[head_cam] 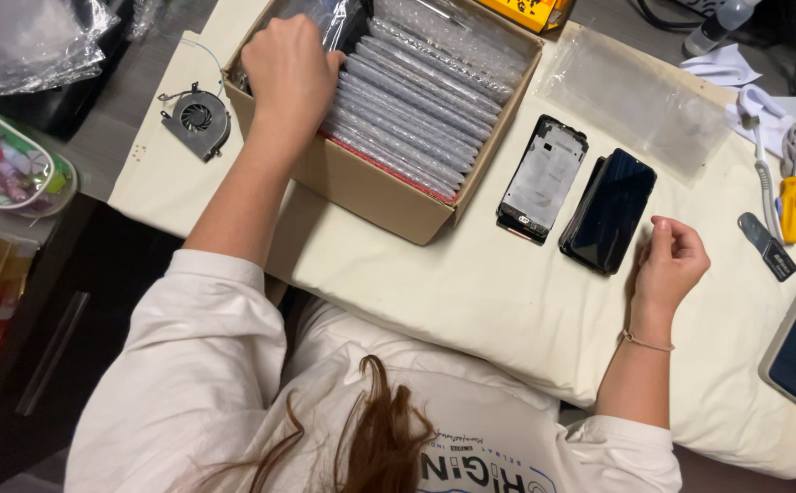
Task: The person repeatedly removes black smartphone-like devices from a cardboard box filled with bubble wrap. Each device is unwrapped from a clear plastic bag, briefly turned over to show the back and internal components, and then placed on the table. The process is repeated for several units throughout the clip.
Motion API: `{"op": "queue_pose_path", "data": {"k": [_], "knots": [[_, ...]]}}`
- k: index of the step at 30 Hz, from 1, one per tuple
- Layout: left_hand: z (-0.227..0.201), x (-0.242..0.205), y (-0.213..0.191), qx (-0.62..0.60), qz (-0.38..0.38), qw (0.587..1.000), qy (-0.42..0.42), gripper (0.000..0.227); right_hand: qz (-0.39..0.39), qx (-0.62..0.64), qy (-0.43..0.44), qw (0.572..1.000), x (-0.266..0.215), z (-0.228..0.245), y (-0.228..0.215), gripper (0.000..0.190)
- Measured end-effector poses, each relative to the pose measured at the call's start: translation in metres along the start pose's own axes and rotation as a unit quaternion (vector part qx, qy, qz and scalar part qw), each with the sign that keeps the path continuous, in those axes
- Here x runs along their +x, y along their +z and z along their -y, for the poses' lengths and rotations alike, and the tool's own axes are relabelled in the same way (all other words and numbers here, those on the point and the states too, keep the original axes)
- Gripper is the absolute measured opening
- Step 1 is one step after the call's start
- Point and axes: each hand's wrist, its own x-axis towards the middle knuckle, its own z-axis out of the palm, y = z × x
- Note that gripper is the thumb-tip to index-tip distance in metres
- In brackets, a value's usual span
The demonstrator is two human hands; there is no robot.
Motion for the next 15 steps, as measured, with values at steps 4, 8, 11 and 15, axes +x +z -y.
{"op": "queue_pose_path", "data": {"k": [4, 8, 11, 15], "knots": [[-0.008, 0.006, 0.003, 0.025, 0.027, 0.999, -0.004, 0.041, 0.008, 0.007, 0.0, 1.0, 0.0, -0.001, 0.0, 0.011], [-0.008, 0.008, 0.005, 0.008, -0.003, 1.0, 0.016, 0.009, 0.015, 0.012, -0.002, 1.0, 0.002, -0.003, -0.002, 0.009], [-0.006, 0.004, -0.004, -0.033, -0.034, 0.998, 0.043, 0.01, 0.021, 0.022, -0.006, 1.0, 0.002, -0.006, -0.003, 0.008], [-0.006, 0.0, -0.019, -0.097, -0.046, 0.993, 0.051, 0.023, 0.029, 0.01, -0.028, 0.999, 0.006, -0.014, -0.005, 0.007]]}}
